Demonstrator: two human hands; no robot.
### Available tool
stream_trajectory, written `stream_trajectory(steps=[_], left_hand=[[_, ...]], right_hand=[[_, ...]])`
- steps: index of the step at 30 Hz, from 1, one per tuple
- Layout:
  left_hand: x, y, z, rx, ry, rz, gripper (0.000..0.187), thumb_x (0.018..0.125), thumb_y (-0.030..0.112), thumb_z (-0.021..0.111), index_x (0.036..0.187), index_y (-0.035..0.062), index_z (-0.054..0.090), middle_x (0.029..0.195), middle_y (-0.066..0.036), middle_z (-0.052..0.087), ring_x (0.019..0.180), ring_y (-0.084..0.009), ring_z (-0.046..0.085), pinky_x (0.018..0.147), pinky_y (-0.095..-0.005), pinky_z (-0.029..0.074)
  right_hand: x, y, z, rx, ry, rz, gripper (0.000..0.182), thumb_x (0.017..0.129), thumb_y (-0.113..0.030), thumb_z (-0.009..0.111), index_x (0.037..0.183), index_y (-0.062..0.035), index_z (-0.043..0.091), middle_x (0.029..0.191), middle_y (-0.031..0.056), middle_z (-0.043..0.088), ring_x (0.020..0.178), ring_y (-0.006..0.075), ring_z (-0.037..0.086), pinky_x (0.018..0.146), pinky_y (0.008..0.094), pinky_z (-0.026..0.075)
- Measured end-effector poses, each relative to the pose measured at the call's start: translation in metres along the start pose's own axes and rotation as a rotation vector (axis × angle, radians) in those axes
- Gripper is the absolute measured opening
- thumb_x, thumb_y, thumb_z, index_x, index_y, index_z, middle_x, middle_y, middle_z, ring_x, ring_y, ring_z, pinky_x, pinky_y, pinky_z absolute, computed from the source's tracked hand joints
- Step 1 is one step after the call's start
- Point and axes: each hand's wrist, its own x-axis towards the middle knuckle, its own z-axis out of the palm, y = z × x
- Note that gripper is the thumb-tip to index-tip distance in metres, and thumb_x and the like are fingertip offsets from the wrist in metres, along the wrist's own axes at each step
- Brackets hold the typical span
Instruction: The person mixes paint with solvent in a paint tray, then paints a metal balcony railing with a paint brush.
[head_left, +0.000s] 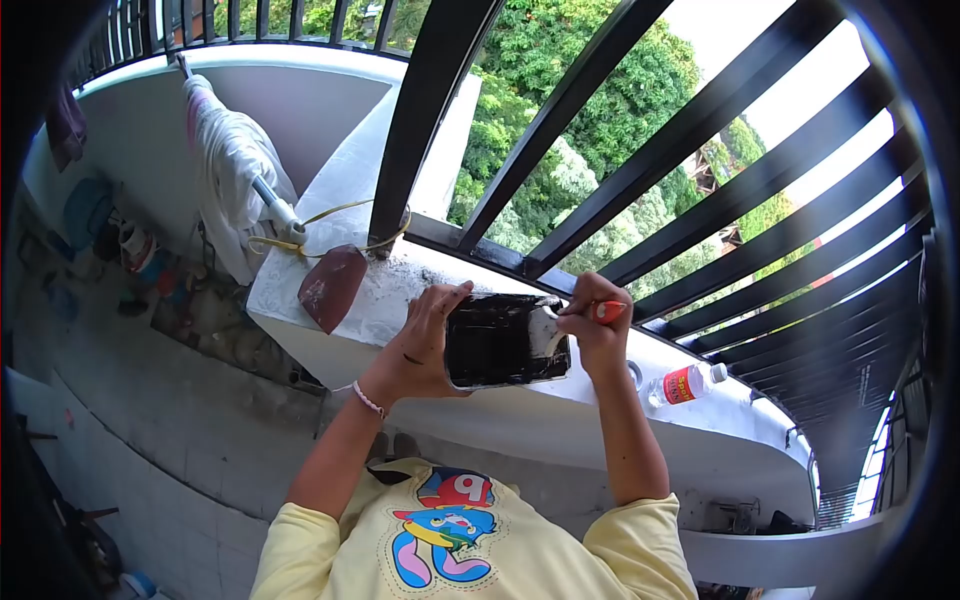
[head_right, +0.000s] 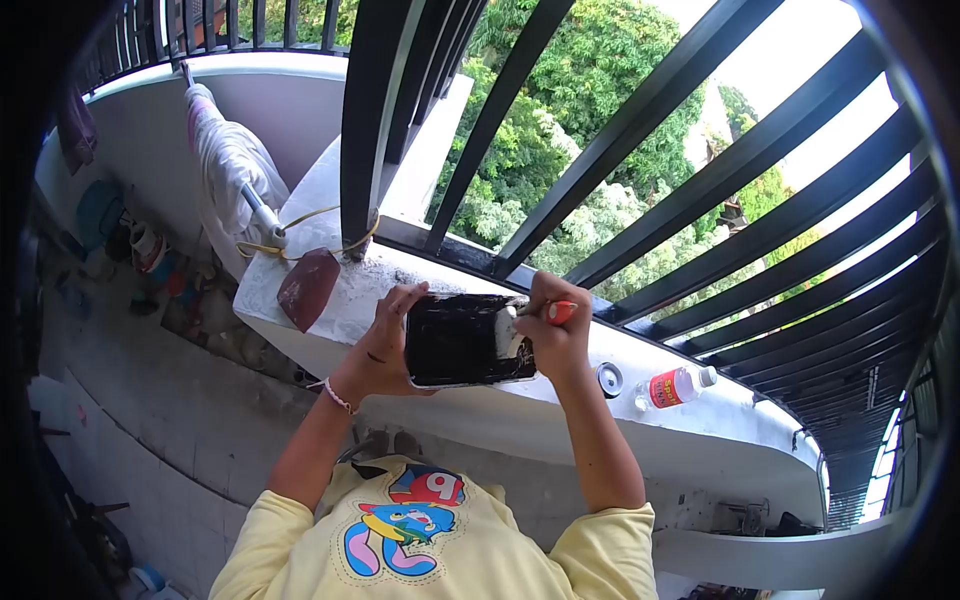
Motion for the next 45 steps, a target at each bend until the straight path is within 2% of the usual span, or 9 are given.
stream_trajectory(steps=[7, 10, 12, 18, 25, 28, 32, 41, 45], left_hand=[[-0.003, -0.001, 0.001, 0.016, -0.012, 0.042, 0.131, 0.048, 0.032, 0.098, 0.155, 0.0148, 0.023, 0.126, -0.012, 0.046, 0.116, -0.0291, 0.047, 0.097, -0.0424, 0.028], [-0.004, -0.002, 0.003, 0.016, -0.008, 0.015, 0.13, 0.049, 0.031, 0.097, 0.155, 0.0153, 0.023, 0.123, -0.012, 0.046, 0.114, -0.0295, 0.046, 0.097, -0.0428, 0.028], [-0.005, -0.002, 0.003, 0.014, -0.015, 0.004, 0.13, 0.048, 0.031, 0.097, 0.155, 0.0151, 0.023, 0.122, -0.013, 0.046, 0.112, -0.0298, 0.046, 0.097, -0.0428, 0.028], [-0.005, -0.003, 0.003, 0.0, -0.008, -0.019, 0.133, 0.047, 0.033, 0.096, 0.157, 0.0143, 0.024, 0.12, -0.014, 0.042, 0.105, -0.0307, 0.044, 0.094, -0.0415, 0.029], [-0.003, -0.004, -0.001, -0.012, -0.066, -0.058, 0.133, 0.048, 0.037, 0.095, 0.158, 0.0143, 0.024, 0.12, -0.015, 0.042, 0.106, -0.0312, 0.043, 0.094, -0.0421, 0.03], [-0.002, -0.004, -0.001, -0.027, -0.037, -0.029, 0.133, 0.049, 0.038, 0.095, 0.158, 0.0125, 0.022, 0.122, -0.015, 0.043, 0.109, -0.0318, 0.044, 0.095, -0.0427, 0.029], [-0.003, -0.006, 0.002, -0.008, -0.022, -0.001, 0.134, 0.051, 0.04, 0.096, 0.157, 0.0088, 0.02, 0.126, -0.016, 0.045, 0.113, -0.0311, 0.046, 0.096, -0.0448, 0.029], [0.0, -0.002, 0.0, -0.002, -0.046, -0.026, 0.144, 0.053, 0.038, 0.097, 0.158, 0.0028, 0.005, 0.13, -0.017, 0.055, 0.118, -0.0358, 0.057, 0.105, -0.0487, 0.027], [-0.001, -0.003, 0.003, 0.051, -0.097, -0.052, 0.146, 0.054, 0.038, 0.097, 0.158, 0.0013, 0.003, 0.142, -0.02, 0.045, 0.125, -0.0358, 0.05, 0.111, -0.051, 0.026]], right_hand=[[0.007, -0.026, -0.007, -0.279, -0.134, -0.131, 0.023, 0.059, 0.006, 0.057, 0.069, 0.0021, 0.036, 0.06, 0.0071, 0.039, 0.057, 0.0149, 0.046, 0.054, 0.0313, 0.035], [0.013, -0.029, 0.0, -0.461, -0.232, -0.177, 0.023, 0.06, 0.006, 0.055, 0.071, 0.0018, 0.036, 0.062, 0.0093, 0.039, 0.055, 0.0228, 0.044, 0.054, 0.0322, 0.035], [0.014, -0.037, 0.013, -0.617, -0.322, -0.181, 0.022, 0.062, 0.007, 0.054, 0.073, 0.0004, 0.037, 0.063, 0.0132, 0.042, 0.057, 0.0343, 0.048, 0.054, 0.0384, 0.039], [0.023, -0.04, 0.037, -0.841, -0.421, -0.195, 0.021, 0.063, 0.008, 0.056, 0.077, -0.003, 0.044, 0.069, 0.0177, 0.053, 0.069, 0.0444, 0.058, 0.061, 0.0512, 0.044], [0.026, -0.049, 0.049, -0.861, -0.465, -0.203, 0.021, 0.063, 0.008, 0.057, 0.076, -0.0019, 0.044, 0.069, 0.017, 0.053, 0.066, 0.0422, 0.056, 0.059, 0.0469, 0.045], [0.029, -0.067, 0.048, -0.614, -0.397, -0.094, 0.025, 0.06, 0.009, 0.06, 0.07, 0.0005, 0.039, 0.061, 0.0055, 0.04, 0.058, 0.0157, 0.046, 0.055, 0.0307, 0.036], [0.028, -0.082, 0.041, -0.365, -0.203, 0.079, 0.026, 0.053, 0.005, 0.063, 0.061, -0.0013, 0.039, 0.061, -0.0001, 0.039, 0.058, 0.0107, 0.039, 0.055, 0.0256, 0.032], [-0.009, -0.024, 0.08, 0.29, 0.199, 0.148, 0.028, 0.054, 0.002, 0.066, 0.061, -0.005, 0.041, 0.065, 0.0004, 0.039, 0.062, 0.0116, 0.044, 0.059, 0.0251, 0.035], [-0.019, -0.016, 0.086, 0.515, 0.392, 0.181, 0.022, 0.057, 0.003, 0.061, 0.063, -0.0047, 0.041, 0.066, 0.0019, 0.042, 0.062, 0.0137, 0.049, 0.059, 0.024, 0.039]])
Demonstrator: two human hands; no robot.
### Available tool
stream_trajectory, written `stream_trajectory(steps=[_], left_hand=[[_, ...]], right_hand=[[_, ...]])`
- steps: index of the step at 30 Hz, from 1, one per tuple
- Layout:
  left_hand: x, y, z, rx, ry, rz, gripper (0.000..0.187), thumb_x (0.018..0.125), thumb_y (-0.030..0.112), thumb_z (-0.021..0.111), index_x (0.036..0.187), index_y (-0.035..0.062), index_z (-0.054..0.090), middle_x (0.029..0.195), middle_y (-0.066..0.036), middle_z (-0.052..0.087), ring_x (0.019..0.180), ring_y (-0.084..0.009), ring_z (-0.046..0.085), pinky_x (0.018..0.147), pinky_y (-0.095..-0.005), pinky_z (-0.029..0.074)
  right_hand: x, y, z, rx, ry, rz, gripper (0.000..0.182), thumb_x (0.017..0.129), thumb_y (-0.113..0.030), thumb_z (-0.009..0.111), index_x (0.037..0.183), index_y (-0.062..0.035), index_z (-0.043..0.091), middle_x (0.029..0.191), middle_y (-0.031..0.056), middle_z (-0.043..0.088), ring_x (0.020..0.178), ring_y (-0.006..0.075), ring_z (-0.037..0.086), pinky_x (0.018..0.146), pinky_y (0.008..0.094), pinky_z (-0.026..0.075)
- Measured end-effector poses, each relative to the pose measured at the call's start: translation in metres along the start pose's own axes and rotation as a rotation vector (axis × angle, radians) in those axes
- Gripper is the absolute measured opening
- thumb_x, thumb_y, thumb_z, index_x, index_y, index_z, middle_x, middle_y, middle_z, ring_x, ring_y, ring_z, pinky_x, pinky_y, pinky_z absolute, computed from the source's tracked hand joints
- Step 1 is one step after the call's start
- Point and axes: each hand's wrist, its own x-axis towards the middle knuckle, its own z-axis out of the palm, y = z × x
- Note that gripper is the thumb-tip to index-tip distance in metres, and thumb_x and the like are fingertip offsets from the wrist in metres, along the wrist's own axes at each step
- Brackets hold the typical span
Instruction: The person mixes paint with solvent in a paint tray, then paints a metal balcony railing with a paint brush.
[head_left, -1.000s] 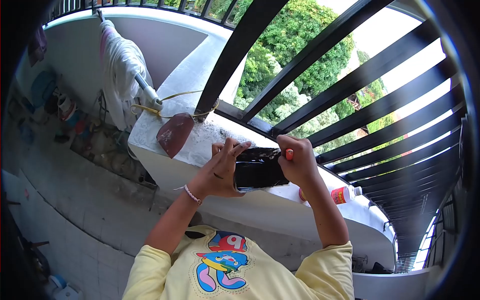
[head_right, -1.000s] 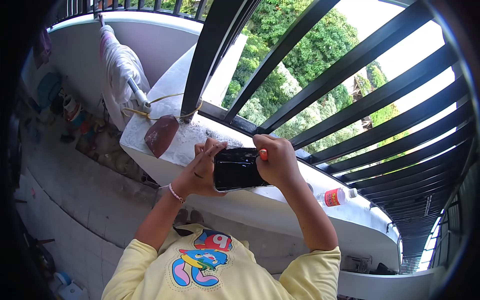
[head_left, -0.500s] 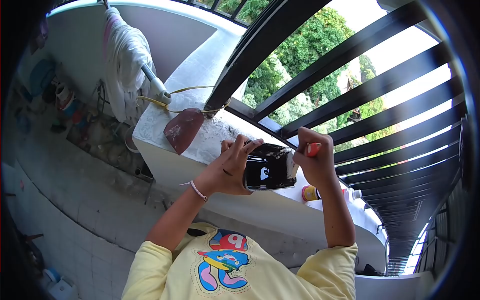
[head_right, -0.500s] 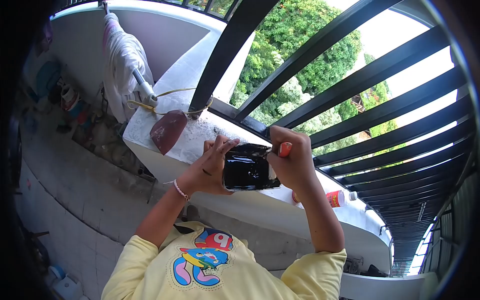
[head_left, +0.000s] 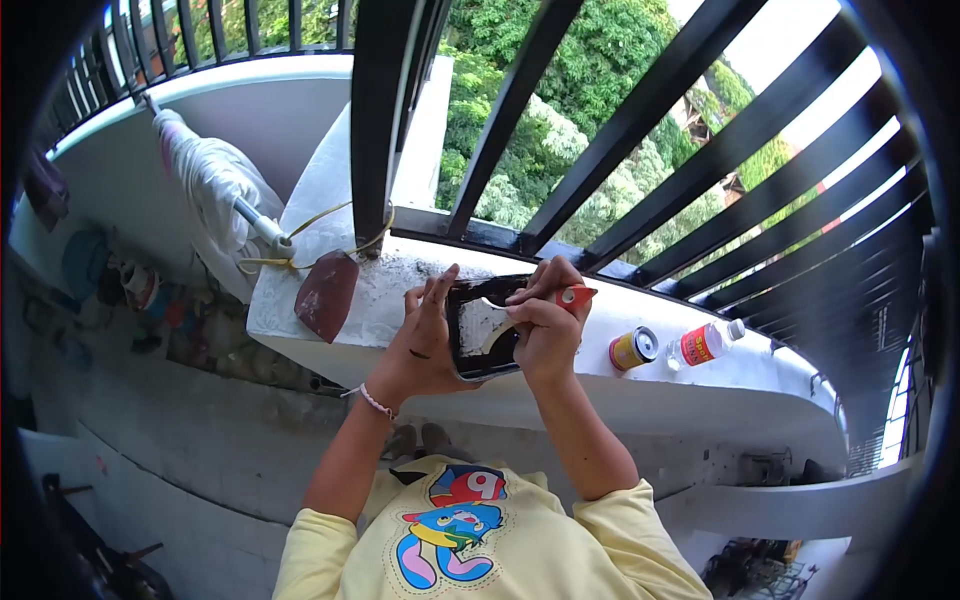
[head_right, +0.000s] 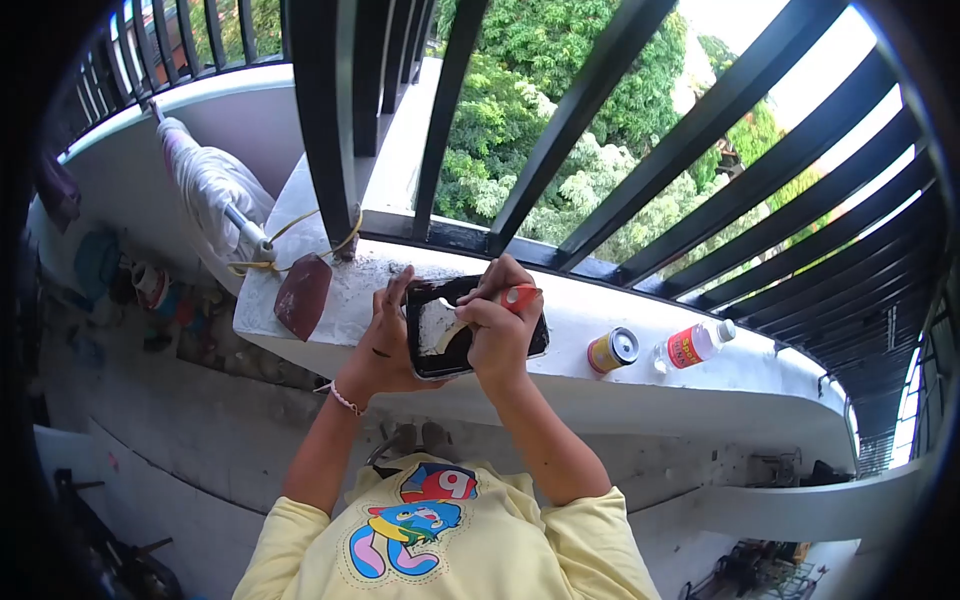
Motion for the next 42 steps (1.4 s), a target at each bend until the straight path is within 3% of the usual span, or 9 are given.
stream_trajectory(steps=[5, 8, 14, 19, 25, 27, 34, 40, 42], left_hand=[[-0.009, -0.017, 0.009, -0.001, -0.083, -0.057, 0.145, 0.053, 0.041, 0.096, 0.157, 0.0019, 0.003, 0.158, -0.026, 0.021, 0.133, -0.0482, 0.035, 0.116, -0.0559, 0.027], [-0.01, -0.016, 0.009, 0.112, -0.08, -0.027, 0.145, 0.053, 0.041, 0.095, 0.158, 0.0033, 0.002, 0.158, -0.028, 0.018, 0.136, -0.0478, 0.033, 0.116, -0.0563, 0.027], [-0.01, -0.013, 0.006, 0.028, -0.115, -0.073, 0.146, 0.056, 0.042, 0.095, 0.156, -0.0043, -0.001, 0.157, -0.029, 0.019, 0.141, -0.0415, 0.033, 0.121, -0.0484, 0.024], [-0.005, -0.01, 0.002, 0.212, -0.171, -0.061, 0.149, 0.056, 0.042, 0.095, 0.155, -0.0058, -0.005, 0.154, -0.029, 0.025, 0.143, -0.0433, 0.032, 0.123, -0.0493, 0.02], [0.005, 0.0, 0.006, -0.136, -0.088, -0.125, 0.148, 0.059, 0.032, 0.098, 0.155, -0.0051, -0.008, 0.151, -0.028, 0.031, 0.14, -0.0398, 0.042, 0.122, -0.0475, 0.028], [0.006, 0.001, 0.005, -0.197, -0.101, -0.149, 0.151, 0.059, 0.031, 0.099, 0.153, -0.006, -0.013, 0.153, -0.029, 0.026, 0.143, -0.0401, 0.039, 0.123, -0.0471, 0.027], [0.002, -0.004, 0.006, -0.026, -0.11, -0.119, 0.152, 0.058, 0.037, 0.099, 0.153, -0.0082, -0.011, 0.157, -0.029, 0.017, 0.146, -0.0414, 0.032, 0.122, -0.0475, 0.028], [0.0, -0.007, 0.009, -0.07, -0.055, -0.098, 0.15, 0.056, 0.039, 0.099, 0.154, -0.0088, -0.004, 0.151, -0.027, 0.032, 0.138, -0.0408, 0.039, 0.119, -0.0484, 0.03], [0.001, -0.002, 0.007, 0.162, -0.101, -0.098, 0.15, 0.054, 0.037, 0.098, 0.156, -0.0087, -0.002, 0.144, -0.025, 0.042, 0.132, -0.0394, 0.043, 0.114, -0.0492, 0.032]], right_hand=[[0.004, 0.01, -0.007, 0.237, 0.161, 0.036, 0.019, 0.061, 0.006, 0.055, 0.069, -0.0053, 0.041, 0.07, 0.003, 0.043, 0.061, 0.0146, 0.051, 0.06, 0.0249, 0.047], [0.006, 0.017, -0.013, 0.324, 0.184, 0.074, 0.02, 0.061, 0.006, 0.054, 0.07, -0.0057, 0.041, 0.07, 0.003, 0.043, 0.061, 0.0138, 0.05, 0.059, 0.0248, 0.047], [0.009, 0.023, -0.014, 0.36, 0.184, 0.091, 0.022, 0.059, 0.005, 0.055, 0.07, -0.0061, 0.04, 0.069, 0.0021, 0.042, 0.061, 0.0119, 0.044, 0.058, 0.0251, 0.041], [0.016, 0.015, -0.025, 0.395, 0.096, 0.162, 0.027, 0.057, 0.01, 0.052, 0.071, -0.0077, 0.038, 0.074, 0.0036, 0.044, 0.06, 0.0145, 0.05, 0.056, 0.0233, 0.047], [0.024, -0.041, -0.071, 0.052, -0.513, 0.047, 0.029, 0.067, 0.003, 0.073, 0.07, -0.0023, 0.045, 0.07, 0.0041, 0.047, 0.066, 0.0139, 0.049, 0.064, 0.0272, 0.042], [0.026, -0.053, -0.084, -0.327, -0.721, -0.239, 0.028, 0.077, 0.007, 0.077, 0.074, -0.0027, 0.051, 0.074, 0.0051, 0.055, 0.071, 0.0158, 0.061, 0.065, 0.0268, 0.049], [0.034, -0.08, -0.08, -0.569, -0.958, -0.196, 0.026, 0.078, 0.01, 0.076, 0.074, -0.0017, 0.053, 0.079, 0.0062, 0.059, 0.081, 0.0206, 0.067, 0.067, 0.0317, 0.051], [0.051, -0.074, -0.073, -0.695, -1.029, -0.135, 0.024, 0.077, 0.013, 0.07, 0.078, -0.0007, 0.051, 0.084, 0.0082, 0.059, 0.084, 0.0282, 0.067, 0.073, 0.0389, 0.052], [0.052, -0.067, -0.072, -0.727, -1.016, -0.188, 0.024, 0.075, 0.015, 0.069, 0.078, -0.0008, 0.051, 0.085, 0.0077, 0.06, 0.084, 0.029, 0.067, 0.072, 0.0392, 0.051]])
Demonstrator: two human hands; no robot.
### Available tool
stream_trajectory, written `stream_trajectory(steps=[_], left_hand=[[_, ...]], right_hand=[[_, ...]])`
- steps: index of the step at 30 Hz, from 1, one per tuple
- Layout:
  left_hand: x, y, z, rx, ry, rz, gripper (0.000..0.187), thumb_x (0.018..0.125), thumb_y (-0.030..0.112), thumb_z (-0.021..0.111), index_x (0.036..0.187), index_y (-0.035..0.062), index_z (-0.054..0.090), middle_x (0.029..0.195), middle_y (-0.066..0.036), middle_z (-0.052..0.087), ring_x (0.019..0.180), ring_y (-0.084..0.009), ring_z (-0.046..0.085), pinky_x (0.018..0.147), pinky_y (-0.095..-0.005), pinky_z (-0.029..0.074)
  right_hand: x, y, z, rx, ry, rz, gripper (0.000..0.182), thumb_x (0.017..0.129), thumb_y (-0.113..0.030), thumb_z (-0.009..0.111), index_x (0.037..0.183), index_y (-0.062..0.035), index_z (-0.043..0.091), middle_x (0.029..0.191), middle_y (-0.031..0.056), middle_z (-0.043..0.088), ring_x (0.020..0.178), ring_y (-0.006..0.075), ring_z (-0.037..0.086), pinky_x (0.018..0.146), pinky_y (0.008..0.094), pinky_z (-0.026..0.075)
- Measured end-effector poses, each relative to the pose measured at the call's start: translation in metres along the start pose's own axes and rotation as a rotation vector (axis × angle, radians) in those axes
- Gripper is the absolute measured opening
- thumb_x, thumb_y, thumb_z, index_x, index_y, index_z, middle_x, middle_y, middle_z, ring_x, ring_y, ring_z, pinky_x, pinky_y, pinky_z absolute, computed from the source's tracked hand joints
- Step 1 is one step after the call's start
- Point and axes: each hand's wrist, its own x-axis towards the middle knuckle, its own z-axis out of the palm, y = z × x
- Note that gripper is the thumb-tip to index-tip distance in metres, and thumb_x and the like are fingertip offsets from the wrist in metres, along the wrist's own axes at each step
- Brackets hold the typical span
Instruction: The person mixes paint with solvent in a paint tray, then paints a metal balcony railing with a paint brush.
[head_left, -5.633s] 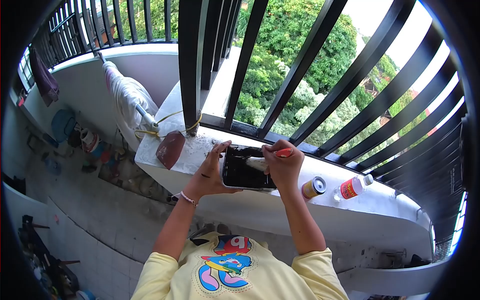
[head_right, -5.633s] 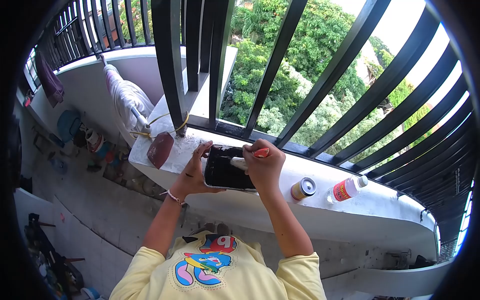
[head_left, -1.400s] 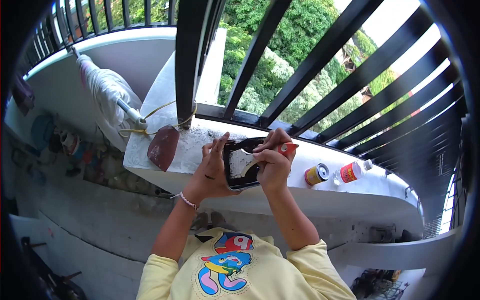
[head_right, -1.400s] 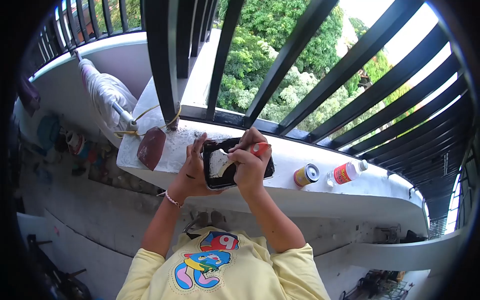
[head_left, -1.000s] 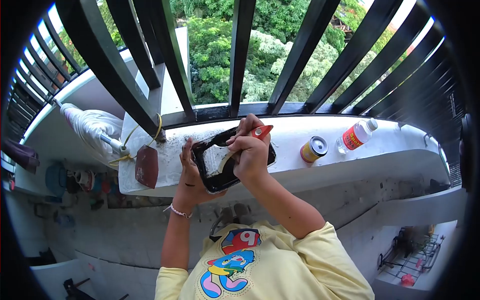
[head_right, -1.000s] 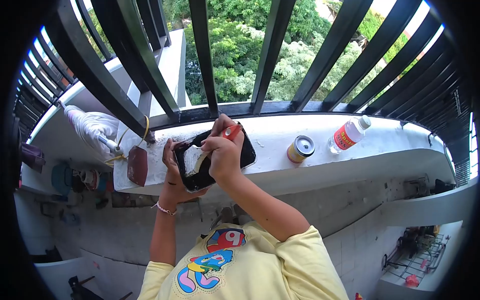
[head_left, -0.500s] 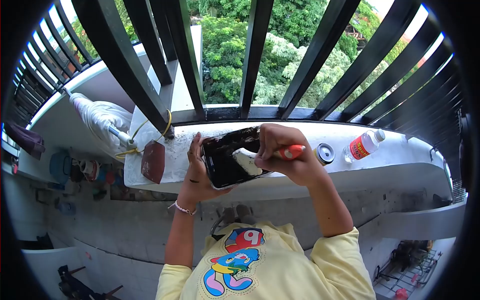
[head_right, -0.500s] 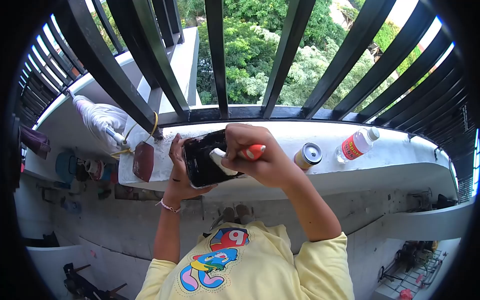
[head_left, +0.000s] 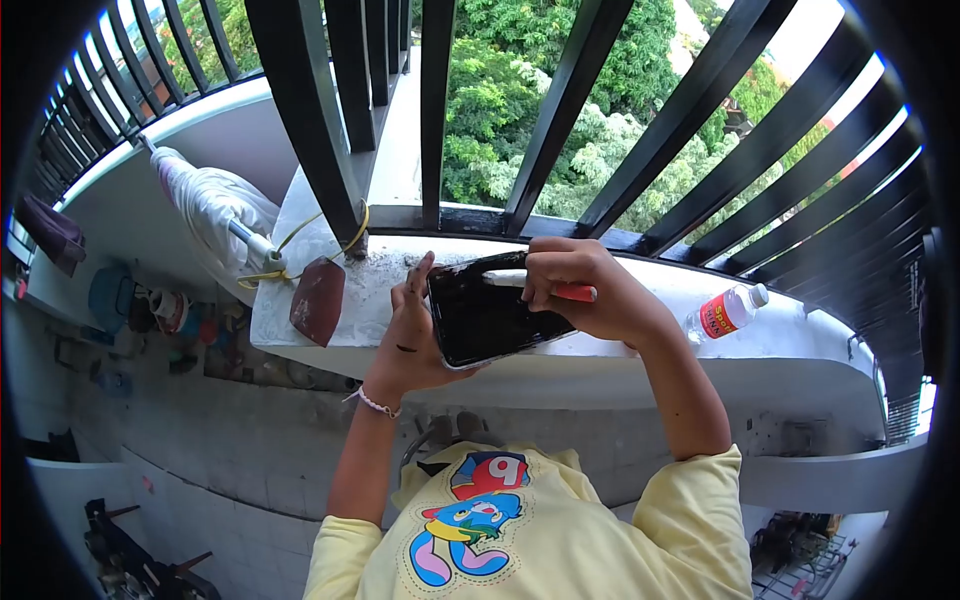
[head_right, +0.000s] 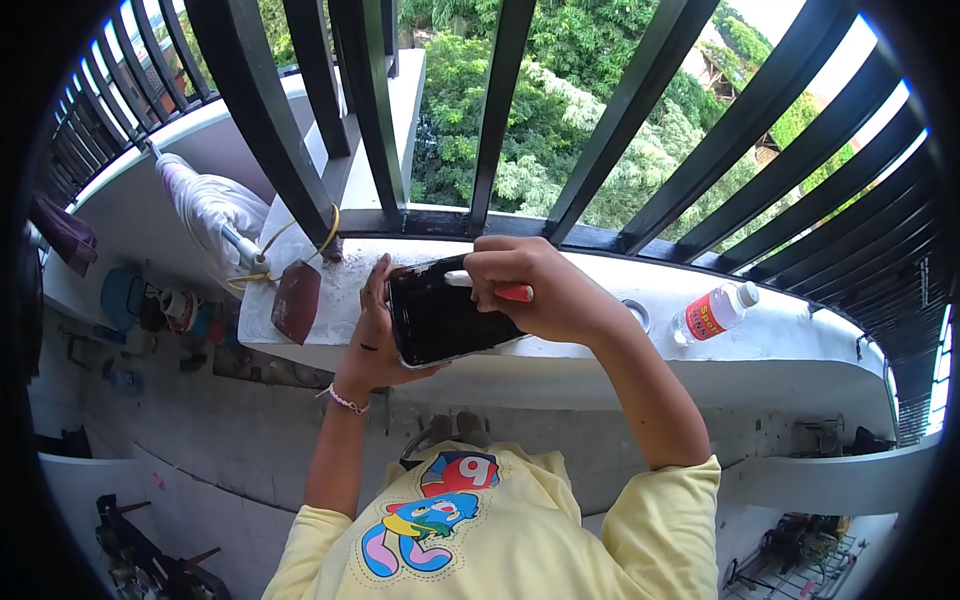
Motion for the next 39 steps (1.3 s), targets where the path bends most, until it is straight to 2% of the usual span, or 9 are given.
stream_trajectory(steps=[3, 5, 10, 12, 19, 23, 30, 32, 39], left_hand=[[0.004, 0.007, -0.004, -0.175, 0.027, -0.036, 0.15, 0.054, 0.036, 0.097, 0.157, -0.0085, -0.003, 0.14, -0.023, 0.048, 0.129, -0.0378, 0.046, 0.111, -0.0488, 0.032], [0.006, 0.01, -0.006, -0.149, 0.035, -0.015, 0.15, 0.055, 0.035, 0.097, 0.157, -0.0083, -0.004, 0.139, -0.023, 0.049, 0.128, -0.0375, 0.047, 0.112, -0.0487, 0.031], [0.005, 0.009, -0.008, -0.089, 0.013, 0.022, 0.151, 0.055, 0.035, 0.096, 0.158, -0.0081, -0.007, 0.137, -0.022, 0.052, 0.127, -0.0372, 0.049, 0.112, -0.0485, 0.029], [0.006, 0.011, -0.011, -0.074, -0.026, -0.004, 0.15, 0.062, 0.037, 0.094, 0.155, -0.0078, -0.014, 0.135, -0.021, 0.057, 0.136, -0.0415, 0.045, 0.12, -0.0532, 0.024], [0.005, 0.011, -0.009, -0.074, -0.025, 0.001, 0.149, 0.062, 0.036, 0.094, 0.157, -0.0045, -0.013, 0.135, -0.021, 0.057, 0.135, -0.0419, 0.046, 0.12, -0.0526, 0.024], [0.004, 0.009, -0.008, -0.1, 0.011, 0.015, 0.149, 0.056, 0.034, 0.095, 0.159, -0.0038, -0.006, 0.143, -0.022, 0.047, 0.13, -0.0379, 0.048, 0.111, -0.0515, 0.028], [0.005, 0.008, -0.006, -0.092, 0.005, 0.025, 0.148, 0.056, 0.036, 0.095, 0.159, -0.0038, -0.005, 0.143, -0.022, 0.046, 0.131, -0.0377, 0.047, 0.111, -0.0509, 0.029], [0.005, 0.007, -0.007, -0.084, 0.003, 0.044, 0.147, 0.057, 0.036, 0.094, 0.159, -0.004, -0.004, 0.143, -0.022, 0.047, 0.13, -0.0381, 0.047, 0.111, -0.0505, 0.029], [0.005, 0.012, -0.008, -0.068, -0.019, 0.033, 0.144, 0.06, 0.039, 0.093, 0.159, -0.006, -0.003, 0.144, -0.021, 0.048, 0.134, -0.0393, 0.046, 0.112, -0.0534, 0.029]], right_hand=[[0.001, 0.0, 0.005, -0.062, 0.051, -0.021, 0.024, 0.072, 0.014, 0.069, 0.08, -0.0003, 0.052, 0.086, 0.007, 0.06, 0.085, 0.0307, 0.065, 0.071, 0.0416, 0.05], [0.0, -0.002, 0.011, -0.27, 0.066, -0.106, 0.025, 0.069, 0.012, 0.068, 0.083, -0.0026, 0.053, 0.087, 0.0071, 0.058, 0.087, 0.0318, 0.062, 0.07, 0.0436, 0.049], [-0.008, -0.004, 0.017, -0.417, 0.083, -0.105, 0.029, 0.065, 0.01, 0.069, 0.086, -0.0058, 0.057, 0.087, 0.0069, 0.056, 0.085, 0.0305, 0.058, 0.069, 0.0431, 0.048], [-0.011, -0.005, 0.02, -0.462, 0.096, -0.108, 0.029, 0.063, 0.011, 0.071, 0.085, -0.005, 0.06, 0.086, 0.0068, 0.057, 0.084, 0.0296, 0.058, 0.068, 0.0415, 0.047], [-0.018, -0.004, 0.032, -0.597, 0.1, -0.163, 0.04, 0.053, 0.007, 0.071, 0.086, -0.009, 0.055, 0.087, 0.0054, 0.053, 0.082, 0.0284, 0.054, 0.063, 0.0419, 0.045], [-0.021, -0.003, 0.039, -0.67, 0.108, -0.191, 0.041, 0.051, 0.004, 0.071, 0.084, -0.0106, 0.052, 0.089, 0.0045, 0.052, 0.082, 0.0264, 0.054, 0.063, 0.0405, 0.046], [-0.023, 0.001, 0.048, -0.72, 0.148, -0.199, 0.041, 0.05, -0.001, 0.072, 0.084, -0.0116, 0.052, 0.09, 0.0036, 0.053, 0.084, 0.025, 0.055, 0.064, 0.0394, 0.049], [-0.025, 0.004, 0.049, -0.761, 0.096, -0.184, 0.041, 0.058, -0.004, 0.079, 0.09, -0.0171, 0.056, 0.099, 0.0014, 0.055, 0.09, 0.0237, 0.058, 0.071, 0.0378, 0.054], [-0.031, 0.009, 0.053, -0.768, 0.123, -0.172, 0.041, 0.061, -0.004, 0.079, 0.093, -0.0172, 0.058, 0.105, 0.0042, 0.058, 0.098, 0.0248, 0.061, 0.076, 0.0384, 0.055]])
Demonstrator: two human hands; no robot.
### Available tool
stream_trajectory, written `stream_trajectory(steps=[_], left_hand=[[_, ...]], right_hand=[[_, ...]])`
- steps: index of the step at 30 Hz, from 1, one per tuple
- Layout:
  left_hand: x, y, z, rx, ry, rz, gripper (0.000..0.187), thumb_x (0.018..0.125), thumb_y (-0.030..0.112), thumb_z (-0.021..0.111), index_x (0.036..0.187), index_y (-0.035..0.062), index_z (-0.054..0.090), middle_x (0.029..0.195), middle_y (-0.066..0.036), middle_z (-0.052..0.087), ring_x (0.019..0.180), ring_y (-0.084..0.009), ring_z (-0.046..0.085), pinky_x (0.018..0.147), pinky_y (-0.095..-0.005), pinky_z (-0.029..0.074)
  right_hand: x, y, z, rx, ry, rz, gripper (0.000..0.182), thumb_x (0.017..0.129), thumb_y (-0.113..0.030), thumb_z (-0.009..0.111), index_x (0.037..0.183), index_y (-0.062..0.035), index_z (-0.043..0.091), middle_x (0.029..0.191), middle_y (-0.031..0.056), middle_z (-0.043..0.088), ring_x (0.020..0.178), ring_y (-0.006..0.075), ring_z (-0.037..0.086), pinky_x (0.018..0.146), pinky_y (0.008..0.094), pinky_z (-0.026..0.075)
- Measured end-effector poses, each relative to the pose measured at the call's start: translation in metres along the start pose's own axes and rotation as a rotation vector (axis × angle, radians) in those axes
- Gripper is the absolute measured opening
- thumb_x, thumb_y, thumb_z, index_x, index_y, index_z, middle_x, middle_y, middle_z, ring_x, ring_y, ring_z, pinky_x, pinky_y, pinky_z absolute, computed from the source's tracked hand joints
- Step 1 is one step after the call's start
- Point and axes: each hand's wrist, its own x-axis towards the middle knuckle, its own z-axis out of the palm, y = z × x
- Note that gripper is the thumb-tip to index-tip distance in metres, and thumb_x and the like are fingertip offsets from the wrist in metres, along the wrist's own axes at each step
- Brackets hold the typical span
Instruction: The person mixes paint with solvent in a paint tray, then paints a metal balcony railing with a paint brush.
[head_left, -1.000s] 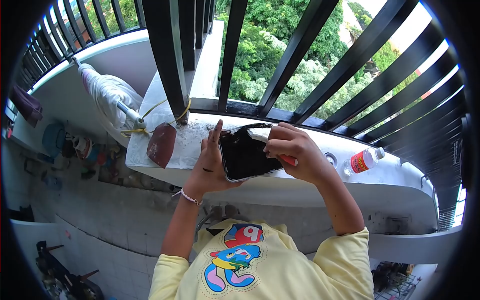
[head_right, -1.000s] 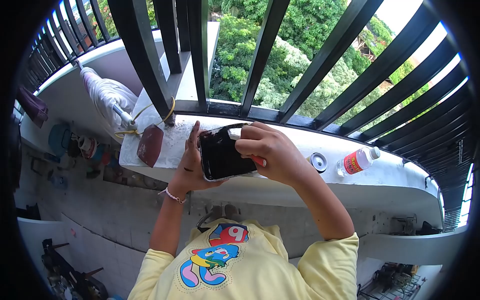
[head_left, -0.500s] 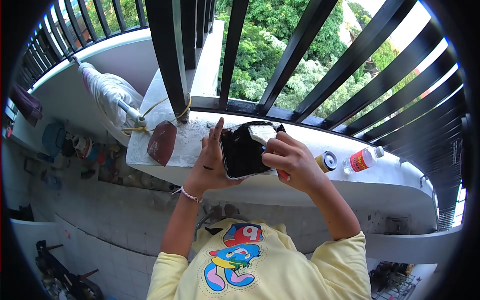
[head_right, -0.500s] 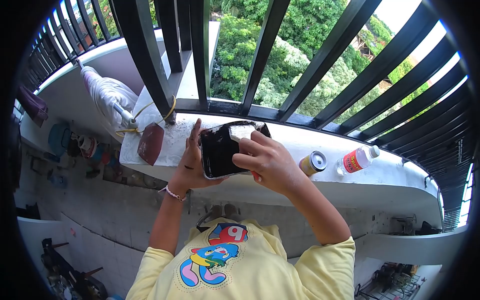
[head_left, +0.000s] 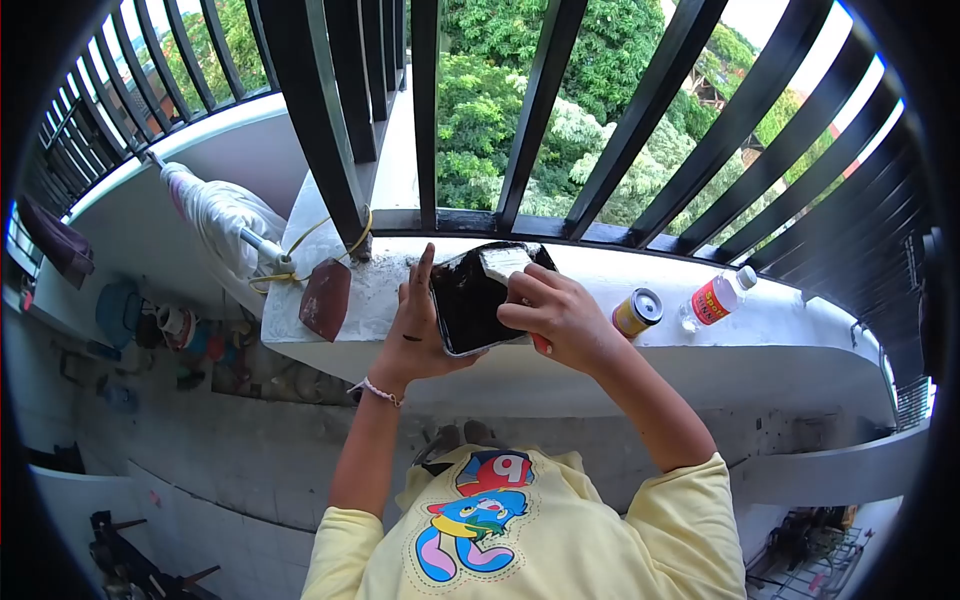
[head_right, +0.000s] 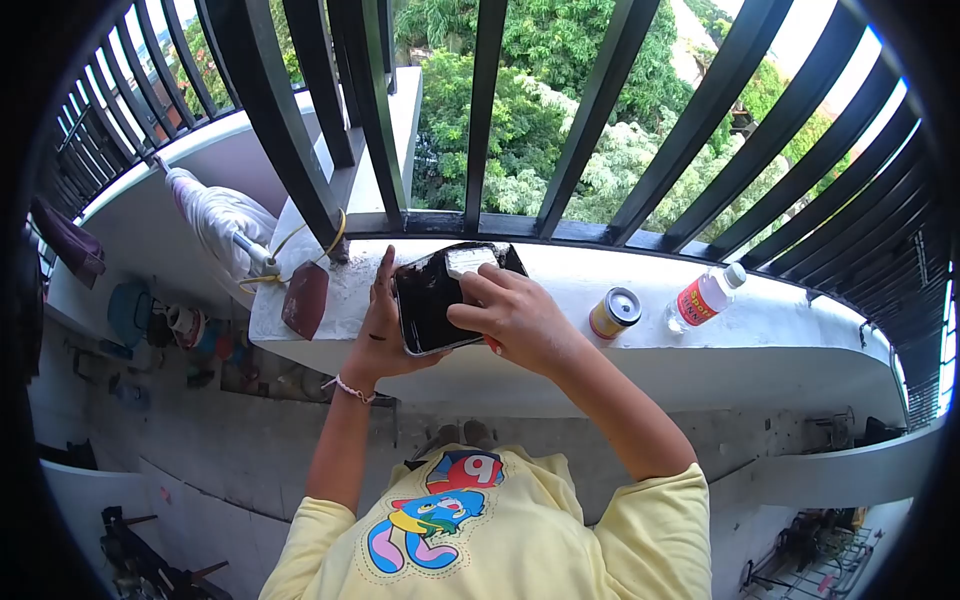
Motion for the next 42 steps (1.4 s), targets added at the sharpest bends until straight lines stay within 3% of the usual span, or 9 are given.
stream_trajectory(steps=[6, 13, 18, 23, 24, 28, 31, 35, 42], left_hand=[[-0.001, 0.009, -0.001, -0.003, 0.011, -0.01, 0.145, 0.062, 0.039, 0.093, 0.159, -0.0039, -0.005, 0.141, -0.021, 0.054, 0.136, -0.0407, 0.047, 0.118, -0.0601, 0.022], [0.0, 0.008, 0.002, 0.02, 0.015, 0.09, 0.146, 0.062, 0.035, 0.093, 0.159, -0.0022, -0.011, 0.139, -0.017, 0.057, 0.13, -0.0381, 0.056, 0.119, -0.059, 0.022], [-0.003, 0.006, 0.007, -0.156, 0.091, -0.023, 0.15, 0.059, 0.032, 0.095, 0.16, 0.0031, -0.012, 0.142, -0.017, 0.056, 0.13, -0.0355, 0.057, 0.116, -0.055, 0.025], [-0.004, 0.0, 0.012, -0.108, 0.121, -0.025, 0.151, 0.058, 0.034, 0.098, 0.16, 0.0059, -0.011, 0.143, -0.019, 0.052, 0.135, -0.0359, 0.052, 0.114, -0.0526, 0.027], [-0.004, -0.001, 0.013, -0.135, 0.125, -0.019, 0.151, 0.058, 0.035, 0.098, 0.16, 0.0063, -0.009, 0.143, -0.019, 0.051, 0.136, -0.0365, 0.05, 0.114, -0.0521, 0.027], [-0.004, -0.003, 0.018, -0.131, 0.15, 0.03, 0.149, 0.059, 0.035, 0.098, 0.16, 0.0058, -0.007, 0.145, -0.02, 0.049, 0.137, -0.0367, 0.048, 0.115, -0.0507, 0.027], [-0.005, -0.003, 0.021, -0.158, 0.18, 0.103, 0.148, 0.059, 0.035, 0.099, 0.159, 0.004, -0.005, 0.146, -0.02, 0.047, 0.14, -0.0363, 0.043, 0.116, -0.0502, 0.025], [-0.013, -0.006, 0.028, -0.144, 0.21, 0.148, 0.15, 0.057, 0.036, 0.101, 0.158, 0.0006, -0.004, 0.145, -0.019, 0.046, 0.142, -0.0349, 0.039, 0.118, -0.0476, 0.02], [-0.019, 0.008, 0.021, 0.137, 0.21, 0.14, 0.149, 0.053, 0.042, 0.101, 0.159, 0.0001, 0.005, 0.14, -0.015, 0.048, 0.13, -0.0296, 0.044, 0.108, -0.043, 0.025]], right_hand=[[-0.006, 0.002, 0.009, -0.016, 0.026, -0.013, 0.043, 0.06, -0.004, 0.079, 0.096, -0.0173, 0.059, 0.112, 0.0065, 0.06, 0.101, 0.0258, 0.062, 0.079, 0.0386, 0.056], [-0.01, -0.002, 0.013, -0.037, 0.068, -0.015, 0.043, 0.063, -0.003, 0.079, 0.098, -0.0163, 0.058, 0.111, 0.0065, 0.058, 0.102, 0.0271, 0.063, 0.081, 0.0409, 0.057], [-0.017, -0.006, -0.003, 0.039, 0.092, 0.046, 0.036, 0.067, 0.0, 0.077, 0.094, -0.0114, 0.056, 0.108, 0.0086, 0.059, 0.103, 0.0294, 0.063, 0.08, 0.0431, 0.055], [-0.023, -0.02, -0.032, 0.508, 0.338, 0.216, 0.026, 0.076, 0.007, 0.075, 0.084, -0.0021, 0.052, 0.088, 0.0106, 0.056, 0.079, 0.0313, 0.063, 0.07, 0.0415, 0.05], [-0.023, -0.024, -0.033, 0.585, 0.437, 0.238, 0.025, 0.079, 0.006, 0.077, 0.082, -0.0007, 0.053, 0.085, 0.0082, 0.053, 0.073, 0.0258, 0.059, 0.066, 0.0359, 0.048], [-0.025, -0.026, -0.035, 0.722, 0.54, 0.376, 0.024, 0.077, 0.004, 0.08, 0.078, 0.0016, 0.056, 0.083, 0.0046, 0.052, 0.074, 0.0146, 0.058, 0.068, 0.0302, 0.046], [-0.021, -0.024, -0.034, 0.96, 0.55, 0.38, 0.024, 0.075, 0.005, 0.08, 0.077, 0.0013, 0.056, 0.082, 0.0046, 0.052, 0.075, 0.0153, 0.059, 0.069, 0.0293, 0.046], [-0.019, -0.02, -0.057, 0.927, 0.319, 0.378, 0.022, 0.071, 0.011, 0.08, 0.07, 0.0003, 0.06, 0.084, 0.0016, 0.054, 0.082, 0.0141, 0.066, 0.082, 0.0281, 0.056], [-0.015, -0.013, -0.067, 1.033, 0.098, 0.433, 0.019, 0.064, 0.011, 0.071, 0.069, 0.0019, 0.055, 0.071, 0.0048, 0.06, 0.075, 0.0167, 0.061, 0.07, 0.0295, 0.049]])
